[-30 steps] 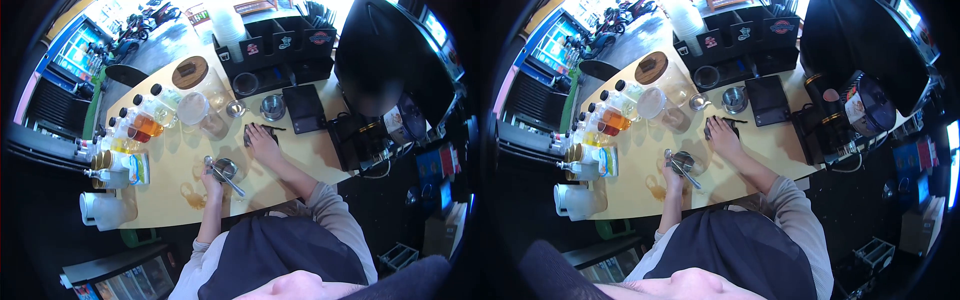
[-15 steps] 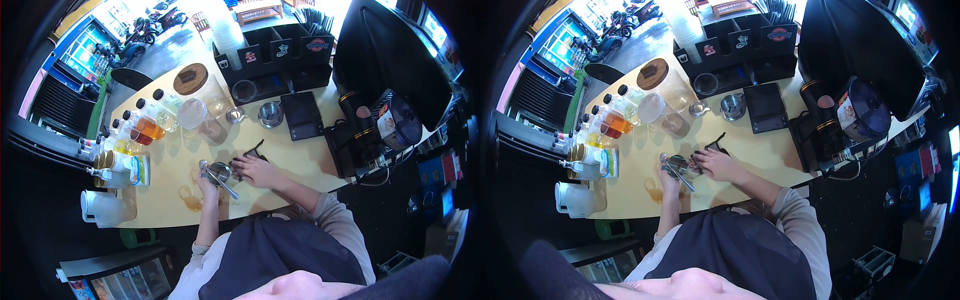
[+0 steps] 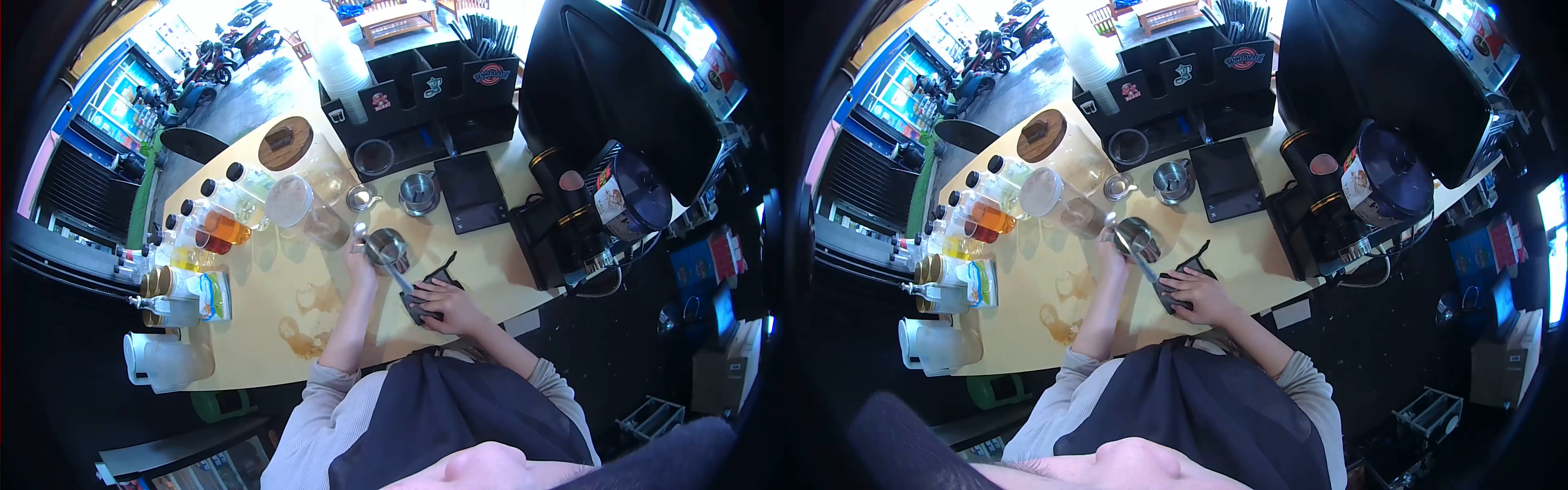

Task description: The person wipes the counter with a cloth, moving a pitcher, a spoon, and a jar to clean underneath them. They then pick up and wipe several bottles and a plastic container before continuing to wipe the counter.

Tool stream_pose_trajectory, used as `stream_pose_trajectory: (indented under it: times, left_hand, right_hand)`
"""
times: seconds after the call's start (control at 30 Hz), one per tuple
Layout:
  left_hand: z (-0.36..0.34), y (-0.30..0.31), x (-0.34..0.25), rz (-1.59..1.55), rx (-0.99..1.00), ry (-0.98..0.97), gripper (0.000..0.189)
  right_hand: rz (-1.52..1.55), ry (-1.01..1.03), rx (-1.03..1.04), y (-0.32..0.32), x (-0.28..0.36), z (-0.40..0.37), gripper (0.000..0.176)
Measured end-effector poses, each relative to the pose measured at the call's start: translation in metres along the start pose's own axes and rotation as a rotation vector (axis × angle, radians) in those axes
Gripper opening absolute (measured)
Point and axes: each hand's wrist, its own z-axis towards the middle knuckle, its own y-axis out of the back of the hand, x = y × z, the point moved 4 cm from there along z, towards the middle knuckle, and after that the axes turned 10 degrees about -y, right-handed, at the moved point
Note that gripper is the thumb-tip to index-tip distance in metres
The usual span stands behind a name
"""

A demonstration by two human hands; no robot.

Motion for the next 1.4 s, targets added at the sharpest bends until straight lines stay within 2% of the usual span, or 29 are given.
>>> stream_pose_trajectory:
  times: [0.13, 0.27, 0.53, 0.7, 0.77, 0.9, 0.97, 1.0, 1.07, 1.13, 1.27, 1.33, 1.4]
  left_hand:
    - [0.006, -0.035, 0.006, -0.066, 0.004, 0.013, 0.013]
    - [0.02, -0.04, 0.034, -0.112, 0.004, 0.019, 0.017]
    - [0.021, -0.055, 0.034, -0.17, -0.012, 0.011, 0.026]
    - [0.02, -0.058, 0.037, -0.212, -0.014, -0.001, 0.022]
    - [0.016, -0.056, 0.029, -0.009, -0.007, -0.109, 0.022]
    - [0.011, -0.035, 0.029, 0.143, 0.11, -0.031, 0.027]
    - [0.004, -0.029, 0.022, 0.262, 0.233, -0.162, 0.037]
    - [0.0, -0.023, 0.019, 0.263, 0.226, -0.161, 0.037]
    - [-0.01, -0.009, 0.01, 0.48, 0.261, -0.23, 0.048]
    - [-0.028, -0.002, -0.022, 0.593, 0.313, -0.282, 0.045]
    - [-0.053, 0.033, -0.065, 0.821, 0.4, -0.444, 0.032]
    - [-0.062, 0.058, -0.079, 0.885, 0.402, -0.455, 0.034]
    - [-0.072, 0.083, -0.096, 0.953, 0.399, -0.461, 0.04]
  right_hand:
    - [0.014, -0.021, -0.001, 0.002, 0.002, 0.001, 0.031]
    - [-0.004, -0.025, 0.008, 0.003, 0.003, 0.002, 0.031]
    - [-0.006, -0.008, -0.04, 0.004, 0.005, 0.002, 0.028]
    - [-0.016, -0.001, -0.039, 0.003, 0.005, 0.002, 0.029]
    - [-0.024, -0.006, -0.039, 0.004, 0.006, 0.002, 0.03]
    - [-0.016, -0.016, -0.065, 0.004, 0.008, 0.003, 0.033]
    - [-0.008, -0.016, -0.067, 0.003, 0.007, 0.002, 0.034]
    - [-0.032, -0.01, -0.076, 0.002, 0.007, 0.002, 0.034]
    - [-0.054, 0.0, -0.076, -0.003, 0.008, 0.003, 0.034]
    - [-0.069, -0.129, -0.127, -0.01, 0.008, 0.003, 0.036]
    - [-0.193, -0.148, -0.133, -0.025, 0.036, 0.001, 0.042]
    - [-0.211, -0.079, -0.009, -0.033, 0.044, 0.003, 0.046]
    - [-0.202, -0.089, -0.011, -0.036, 0.044, 0.009, 0.047]
